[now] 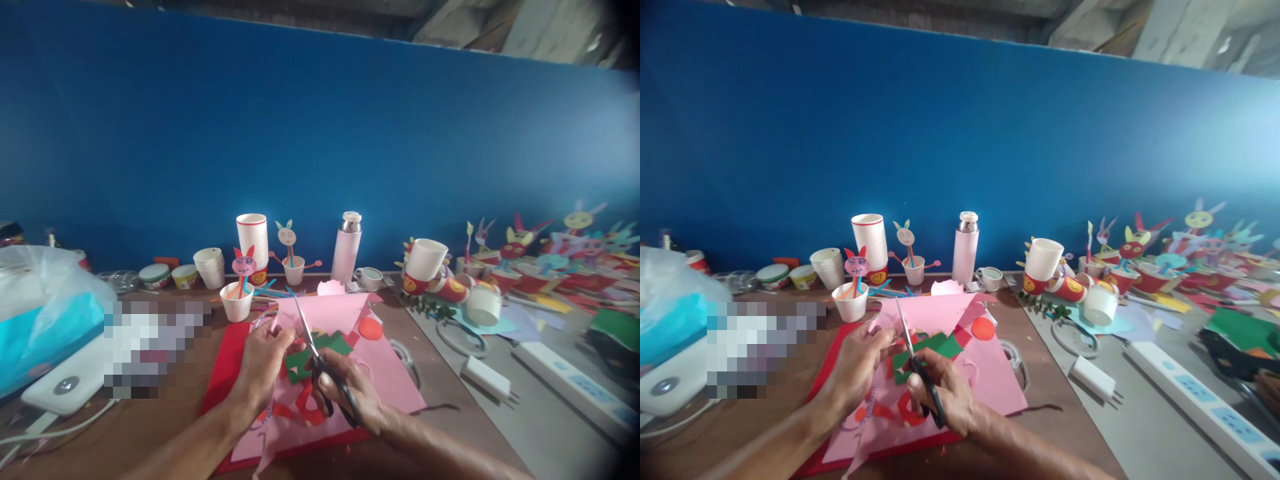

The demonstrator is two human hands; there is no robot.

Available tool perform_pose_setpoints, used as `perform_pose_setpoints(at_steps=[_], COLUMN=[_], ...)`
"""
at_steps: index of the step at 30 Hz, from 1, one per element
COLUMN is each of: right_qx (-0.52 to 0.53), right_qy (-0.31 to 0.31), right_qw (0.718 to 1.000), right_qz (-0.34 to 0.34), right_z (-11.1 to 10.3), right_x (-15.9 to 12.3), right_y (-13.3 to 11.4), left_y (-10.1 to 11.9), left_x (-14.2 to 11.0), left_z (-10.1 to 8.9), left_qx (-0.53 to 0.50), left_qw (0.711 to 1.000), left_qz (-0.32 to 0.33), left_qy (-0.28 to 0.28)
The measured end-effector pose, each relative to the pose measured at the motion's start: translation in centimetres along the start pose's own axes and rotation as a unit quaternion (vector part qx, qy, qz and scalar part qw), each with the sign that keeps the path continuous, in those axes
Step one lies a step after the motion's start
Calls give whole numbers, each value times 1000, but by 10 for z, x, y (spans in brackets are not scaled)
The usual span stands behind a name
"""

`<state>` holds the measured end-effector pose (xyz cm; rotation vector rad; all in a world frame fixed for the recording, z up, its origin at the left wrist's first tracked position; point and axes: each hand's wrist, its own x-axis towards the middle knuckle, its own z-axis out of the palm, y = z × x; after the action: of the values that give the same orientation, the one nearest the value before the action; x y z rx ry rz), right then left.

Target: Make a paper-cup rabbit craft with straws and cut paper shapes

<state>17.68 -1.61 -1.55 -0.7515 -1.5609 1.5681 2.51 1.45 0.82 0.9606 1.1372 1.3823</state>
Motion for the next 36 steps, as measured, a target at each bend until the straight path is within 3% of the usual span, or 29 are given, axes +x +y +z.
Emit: perform_pose_setpoints(at_steps=[12, 24, 36], right_qx=[5, -15, -85], right_qy=[29, 38, -15], right_qw=[1000, 998, 991], right_qz=[-3, 55, 99], right_z=[2, -12, -28], right_x=[-2, -4, -9], right_y=[-6, -5, -13], left_y=[9, 16, 21], left_x=[-1, 0, 4], left_z=[1, 0, -8], left_qx=[-30, -28, 7], left_qw=[999, 997, 986], left_qz=[-26, -37, -85], left_qy=[-29, -65, -143])
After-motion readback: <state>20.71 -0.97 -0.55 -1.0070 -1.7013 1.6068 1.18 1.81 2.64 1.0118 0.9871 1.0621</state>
